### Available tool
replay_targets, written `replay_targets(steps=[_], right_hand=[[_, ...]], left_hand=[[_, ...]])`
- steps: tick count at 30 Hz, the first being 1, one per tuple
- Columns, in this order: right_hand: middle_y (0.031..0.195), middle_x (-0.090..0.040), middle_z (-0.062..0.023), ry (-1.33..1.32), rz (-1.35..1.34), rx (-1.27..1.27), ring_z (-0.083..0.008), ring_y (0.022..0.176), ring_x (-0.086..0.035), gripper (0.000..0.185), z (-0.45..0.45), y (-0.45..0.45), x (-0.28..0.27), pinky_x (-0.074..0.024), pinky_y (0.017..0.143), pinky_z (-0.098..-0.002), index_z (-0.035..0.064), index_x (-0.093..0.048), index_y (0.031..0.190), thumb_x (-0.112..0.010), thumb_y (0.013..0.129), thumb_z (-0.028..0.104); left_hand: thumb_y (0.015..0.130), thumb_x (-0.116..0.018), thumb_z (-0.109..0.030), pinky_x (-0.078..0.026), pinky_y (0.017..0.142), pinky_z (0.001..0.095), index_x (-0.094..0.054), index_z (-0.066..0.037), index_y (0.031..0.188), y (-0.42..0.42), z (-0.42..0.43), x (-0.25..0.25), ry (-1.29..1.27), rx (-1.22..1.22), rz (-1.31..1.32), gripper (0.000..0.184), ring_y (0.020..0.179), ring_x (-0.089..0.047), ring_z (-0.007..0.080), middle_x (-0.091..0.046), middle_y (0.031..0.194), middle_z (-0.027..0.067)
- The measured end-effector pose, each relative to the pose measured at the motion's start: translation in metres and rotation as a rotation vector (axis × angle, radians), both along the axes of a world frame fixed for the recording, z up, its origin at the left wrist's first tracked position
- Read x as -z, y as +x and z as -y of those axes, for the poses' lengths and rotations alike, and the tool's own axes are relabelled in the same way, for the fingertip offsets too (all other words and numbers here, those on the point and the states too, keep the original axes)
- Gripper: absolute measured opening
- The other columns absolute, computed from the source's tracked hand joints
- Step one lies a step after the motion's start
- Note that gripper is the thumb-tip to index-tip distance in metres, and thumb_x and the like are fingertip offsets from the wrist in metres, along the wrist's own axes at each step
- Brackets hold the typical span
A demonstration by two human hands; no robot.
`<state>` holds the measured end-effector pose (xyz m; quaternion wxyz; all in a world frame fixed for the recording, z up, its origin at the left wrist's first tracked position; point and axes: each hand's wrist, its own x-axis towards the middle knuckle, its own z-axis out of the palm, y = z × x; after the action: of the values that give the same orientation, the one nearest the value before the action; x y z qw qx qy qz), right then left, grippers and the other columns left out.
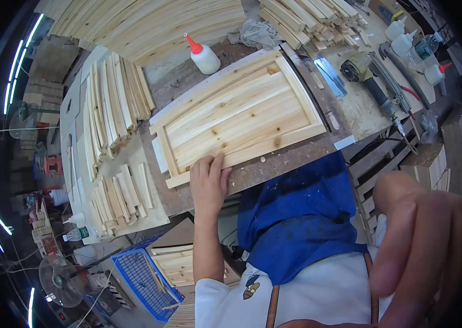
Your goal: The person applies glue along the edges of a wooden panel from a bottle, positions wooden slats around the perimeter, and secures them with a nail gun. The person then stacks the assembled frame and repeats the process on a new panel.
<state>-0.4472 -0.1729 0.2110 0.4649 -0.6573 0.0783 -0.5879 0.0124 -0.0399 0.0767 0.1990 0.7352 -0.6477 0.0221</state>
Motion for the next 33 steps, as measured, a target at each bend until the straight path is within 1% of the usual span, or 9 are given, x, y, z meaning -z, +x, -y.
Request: replay_targets(steps=[1, 6, 14, 18, 22, 25, 27, 30, 33], right_hand=[[0.132, -0.061, -0.0213, 0.004, 0.006, 0.003, -0.0310, 0.127, -0.057, 0.059, 0.003, 0.081, -0.018, -0.0416, 0.111, -0.0443, 0.0018, -0.062, 0.132, -0.054, 0.103, 0.053], [0.136, -0.060, -0.0223, -0.046, 0.024, -0.089, -0.0322, 0.132, -0.056, 0.064, 0.009, 0.137, -0.038, -0.0401, 0.115, -0.0448, 0.0016, -0.061, 0.134, -0.052, 0.104, 0.057], [0.145, -0.060, -0.0231, 0.219, -0.513, 0.387, -0.0293, 0.130, -0.060, 0.056, 0.057, 0.088, 0.115, -0.0409, 0.115, -0.0426, -0.0047, -0.061, 0.136, -0.041, 0.112, 0.042], [0.145, -0.062, -0.0191, 0.352, -0.420, 0.460, -0.0275, 0.128, -0.061, 0.051, 0.072, 0.072, 0.175, -0.0430, 0.116, -0.0425, -0.0063, -0.060, 0.140, -0.035, 0.116, 0.031], [0.142, -0.064, -0.0164, 0.295, -0.508, 0.280, -0.0274, 0.131, -0.061, 0.041, 0.082, 0.109, 0.177, -0.0422, 0.117, -0.0421, -0.0044, -0.060, 0.139, -0.045, 0.115, 0.025], [0.140, -0.065, -0.0168, 0.192, -0.522, 0.219, -0.0276, 0.130, -0.061, 0.034, 0.071, 0.148, 0.171, -0.0416, 0.117, -0.0413, -0.0047, -0.062, 0.136, -0.049, 0.113, 0.017], [0.138, -0.065, -0.0173, 0.013, -0.594, 0.207, -0.0286, 0.130, -0.061, 0.030, 0.064, 0.171, 0.165, -0.0420, 0.116, -0.0405, -0.0047, -0.063, 0.133, -0.053, 0.110, 0.012], [0.137, -0.066, -0.0180, -0.112, -0.651, 0.165, -0.0296, 0.130, -0.061, 0.028, 0.059, 0.193, 0.157, -0.0422, 0.116, -0.0399, -0.0047, -0.065, 0.130, -0.056, 0.108, 0.009], [0.137, -0.066, -0.0190, -0.155, -0.714, 0.097, -0.0306, 0.130, -0.061, 0.027, 0.049, 0.208, 0.153, -0.0423, 0.116, -0.0396, -0.0046, -0.066, 0.128, -0.058, 0.106, 0.008]], left_hand=[[0.088, -0.080, -0.023, -0.047, 0.099, 0.0486, -0.065, -0.006, 0.132, 0.002, 0.002, 0.002, 0.000, 0.026, 0.009, 0.049, 0.110, -0.060, 0.0360, -0.063, 0.117, 0.0137], [0.090, -0.078, -0.024, -0.049, 0.095, 0.0470, -0.065, -0.005, 0.124, 0.004, 0.003, -0.008, -0.067, 0.089, 0.039, 0.042, 0.106, -0.060, 0.0362, -0.063, 0.115, 0.0143], [0.079, -0.077, -0.025, -0.050, 0.087, 0.0424, -0.063, -0.009, 0.106, 0.024, 0.012, -0.067, -0.079, 0.132, 0.173, 0.034, 0.097, -0.063, 0.0307, -0.062, 0.105, 0.0102], [0.071, -0.076, -0.022, -0.049, 0.075, 0.0366, -0.060, -0.013, 0.093, 0.032, 0.026, -0.088, -0.322, 0.178, 0.350, 0.029, 0.085, -0.062, 0.0243, -0.058, 0.091, 0.0044], [0.071, -0.075, -0.024, -0.048, 0.071, 0.0342, -0.059, -0.014, 0.089, 0.020, 0.016, -0.136, -0.421, 0.094, 0.442, 0.026, 0.080, -0.060, 0.0215, -0.054, 0.085, 0.0026], [0.076, -0.080, -0.024, -0.050, 0.070, 0.0358, -0.061, -0.013, 0.090, 0.022, -0.007, -0.165, -0.505, -0.036, 0.369, 0.026, 0.080, -0.062, 0.0248, -0.058, 0.084, 0.0039], [0.084, -0.087, -0.026, -0.053, 0.071, 0.0335, -0.068, -0.009, 0.099, 0.037, -0.035, -0.178, -0.821, -0.191, 0.020, 0.029, 0.080, -0.067, 0.0204, -0.067, 0.089, 0.0020], [0.095, -0.084, -0.034, -0.056, 0.074, 0.0276, -0.071, -0.003, 0.116, 0.043, -0.098, -0.212, -0.783, -0.764, -0.650, 0.039, 0.089, -0.068, 0.0077, -0.075, 0.107, 0.0019], [0.104, -0.072, -0.025, -0.061, 0.085, 0.0336, -0.062, 0.000, 0.130, 0.062, -0.173, -0.216, -1.297, -0.736, -0.775, 0.038, 0.100, -0.072, 0.0191, -0.072, 0.117, 0.0111]])
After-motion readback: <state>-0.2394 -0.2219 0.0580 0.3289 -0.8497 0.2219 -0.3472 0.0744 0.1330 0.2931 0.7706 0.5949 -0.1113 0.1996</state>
